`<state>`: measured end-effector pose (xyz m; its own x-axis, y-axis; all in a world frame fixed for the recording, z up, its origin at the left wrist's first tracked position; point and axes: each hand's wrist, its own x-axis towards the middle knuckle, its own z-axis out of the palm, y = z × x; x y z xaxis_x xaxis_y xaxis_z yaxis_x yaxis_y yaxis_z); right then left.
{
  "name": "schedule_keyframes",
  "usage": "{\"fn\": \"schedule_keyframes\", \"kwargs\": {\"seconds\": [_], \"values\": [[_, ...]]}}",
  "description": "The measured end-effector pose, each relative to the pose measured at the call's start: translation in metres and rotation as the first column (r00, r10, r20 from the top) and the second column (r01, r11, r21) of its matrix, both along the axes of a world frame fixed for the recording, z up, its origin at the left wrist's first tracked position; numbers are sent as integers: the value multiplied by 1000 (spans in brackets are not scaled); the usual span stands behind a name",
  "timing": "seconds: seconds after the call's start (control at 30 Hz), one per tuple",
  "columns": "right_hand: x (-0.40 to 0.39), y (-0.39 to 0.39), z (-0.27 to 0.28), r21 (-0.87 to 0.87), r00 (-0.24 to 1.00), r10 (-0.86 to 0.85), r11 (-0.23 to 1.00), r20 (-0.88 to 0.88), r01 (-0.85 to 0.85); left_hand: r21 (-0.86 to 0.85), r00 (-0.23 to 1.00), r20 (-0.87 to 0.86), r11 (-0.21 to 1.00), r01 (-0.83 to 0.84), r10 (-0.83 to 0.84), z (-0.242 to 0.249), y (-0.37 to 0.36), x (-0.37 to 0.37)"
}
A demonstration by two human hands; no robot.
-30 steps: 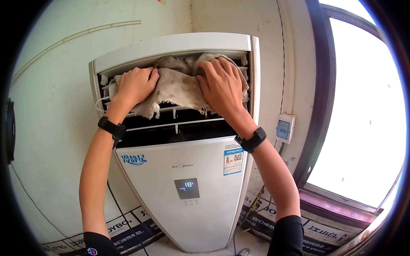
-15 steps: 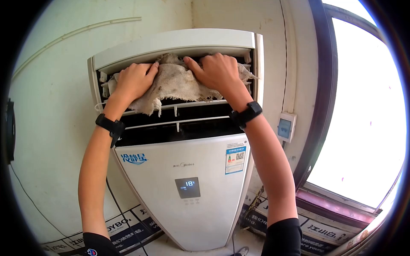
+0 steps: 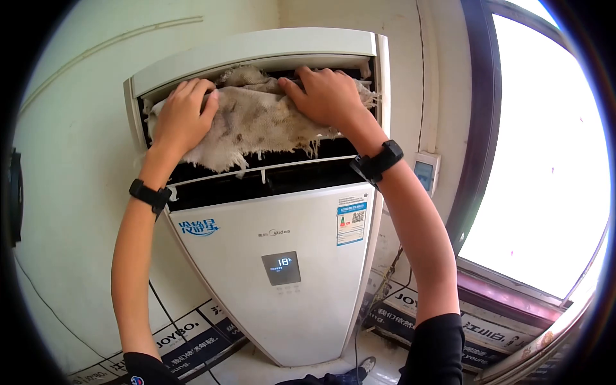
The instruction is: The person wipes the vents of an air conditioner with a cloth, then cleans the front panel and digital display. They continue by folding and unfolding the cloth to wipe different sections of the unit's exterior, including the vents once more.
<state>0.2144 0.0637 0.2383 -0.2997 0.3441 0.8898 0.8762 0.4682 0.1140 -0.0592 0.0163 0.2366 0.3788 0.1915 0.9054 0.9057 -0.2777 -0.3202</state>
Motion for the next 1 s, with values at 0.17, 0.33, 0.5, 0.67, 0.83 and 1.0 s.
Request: {"fn": "schedule_keyframes", "kwargs": {"seconds": [0.17, 0.33, 0.5, 0.67, 0.83, 1.0], "values": [[2, -12, -12, 198, 999, 34, 980, -18, -29, -37, 1000, 27, 999, 10, -9, -6, -7, -6], [8, -11, -25, 389, 996, 84, 918, -1, -77, 15, 1000, 24, 1000, 7, -7, -13, -5, -5], [6, -4, -24, 344, 993, 117, 932, -3, -109, -297, 978, 47, 937, -182, 205, 8, -6, 8], [-6, -2, -9, 153, 1000, 6, 988, -25, -2, -436, 956, 84, 873, -219, 282, 23, -9, 19], [-16, 9, -3, 74, 996, -30, 997, -81, 36, -424, 949, 98, 875, -233, 300, 22, -2, 17], [-16, 5, 5, -16, 995, -60, 998, -78, 59, -360, 951, 78, 898, -254, 300, 20, 6, 16]]}}
